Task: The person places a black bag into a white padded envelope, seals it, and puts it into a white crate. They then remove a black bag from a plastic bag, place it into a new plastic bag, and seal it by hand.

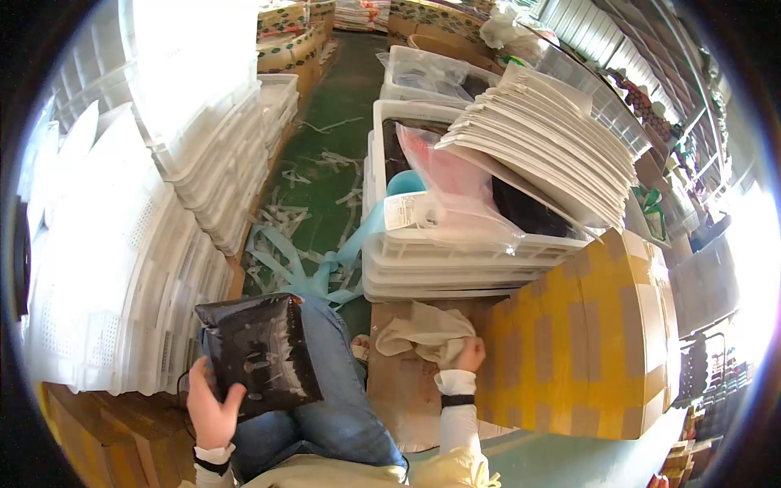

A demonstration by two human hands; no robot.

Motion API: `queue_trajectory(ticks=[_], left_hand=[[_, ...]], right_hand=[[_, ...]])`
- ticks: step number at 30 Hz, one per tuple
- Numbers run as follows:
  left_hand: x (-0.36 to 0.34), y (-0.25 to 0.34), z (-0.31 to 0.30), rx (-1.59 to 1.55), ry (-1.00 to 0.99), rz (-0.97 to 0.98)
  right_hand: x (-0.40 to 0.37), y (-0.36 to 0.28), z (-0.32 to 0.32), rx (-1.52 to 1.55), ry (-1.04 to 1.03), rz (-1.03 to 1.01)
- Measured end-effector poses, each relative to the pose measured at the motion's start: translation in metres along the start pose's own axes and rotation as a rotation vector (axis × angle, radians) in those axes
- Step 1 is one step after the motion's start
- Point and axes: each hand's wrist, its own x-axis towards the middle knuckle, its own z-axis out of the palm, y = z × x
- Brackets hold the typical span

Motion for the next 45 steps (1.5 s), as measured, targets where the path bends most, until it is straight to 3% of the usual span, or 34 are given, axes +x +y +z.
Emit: queue_trajectory(ticks=[2, 5, 8, 9, 12, 13, 16, 17, 19, 20, 22, 24, 25, 28, 31, 35, 38, 39, 42, 45], left_hand=[[-0.011, -0.006, 0.004, 0.018, -0.014, 0.309], [-0.021, -0.011, 0.009, 0.058, -0.125, 0.305], [-0.015, -0.015, 0.011, 0.046, -0.193, 0.314], [-0.010, -0.015, 0.012, 0.039, -0.202, 0.335], [0.005, -0.011, 0.017, 0.042, -0.247, 0.348], [0.010, -0.011, 0.018, 0.051, -0.266, 0.350], [0.021, -0.013, 0.028, -0.022, -0.312, 0.318], [0.025, -0.012, 0.029, 0.050, -0.358, 0.317], [0.029, -0.011, 0.031, -0.009, -0.393, 0.291], [0.031, -0.012, 0.032, -0.038, -0.409, 0.279], [0.029, -0.028, 0.037, -0.018, -0.422, 0.361], [0.031, -0.026, 0.042, 0.216, -0.481, 0.393], [0.032, -0.024, 0.041, 0.110, -0.473, 0.347], [0.031, -0.023, 0.037, -0.094, -0.417, 0.271], [0.028, -0.030, 0.043, -0.096, -0.314, 0.330], [0.028, -0.035, 0.044, -0.065, -0.292, 0.337], [0.024, -0.040, 0.046, -0.086, -0.289, 0.321], [0.023, -0.043, 0.050, -0.111, -0.293, 0.306], [0.028, -0.045, 0.042, -0.057, -0.409, 0.314], [0.030, -0.068, 0.039, -0.181, -0.495, 0.269]], right_hand=[[0.004, -0.025, -0.009, -0.192, -0.096, -0.022], [0.008, -0.045, -0.012, -0.951, -0.307, -0.013], [-0.007, -0.066, -0.008, -1.498, -0.317, -0.054], [-0.014, -0.081, -0.001, -1.527, -0.264, -0.182], [-0.019, -0.113, 0.013, -0.439, -0.447, -0.012], [-0.029, -0.129, 0.025, 0.134, -0.513, 0.156], [-0.082, -0.225, 0.071, 0.391, -0.975, 0.123], [-0.092, -0.223, 0.081, 0.377, -1.206, 0.182], [-0.119, -0.206, 0.117, 0.292, -1.630, -0.173], [-0.136, -0.194, 0.143, 0.213, -1.781, -0.606], [-0.169, -0.196, 0.169, -0.277, -1.954, -1.010], [-0.170, -0.197, 0.203, -0.599, -2.150, -0.934], [-0.166, -0.199, 0.222, -0.769, -2.237, -0.888], [-0.157, -0.204, 0.265, -0.480, -1.509, -1.249], [-0.160, -0.213, 0.298, -1.058, -1.728, -0.785], [-0.182, -0.202, 0.300, -0.964, -1.662, -0.937], [-0.182, -0.208, 0.276, -0.604, -1.517, -1.379], [-0.187, -0.217, 0.261, -0.689, -1.539, -1.369], [-0.205, -0.197, 0.212, -0.540, -1.770, -1.523], [-0.206, -0.191, 0.212, -0.518, -1.984, -1.504]])
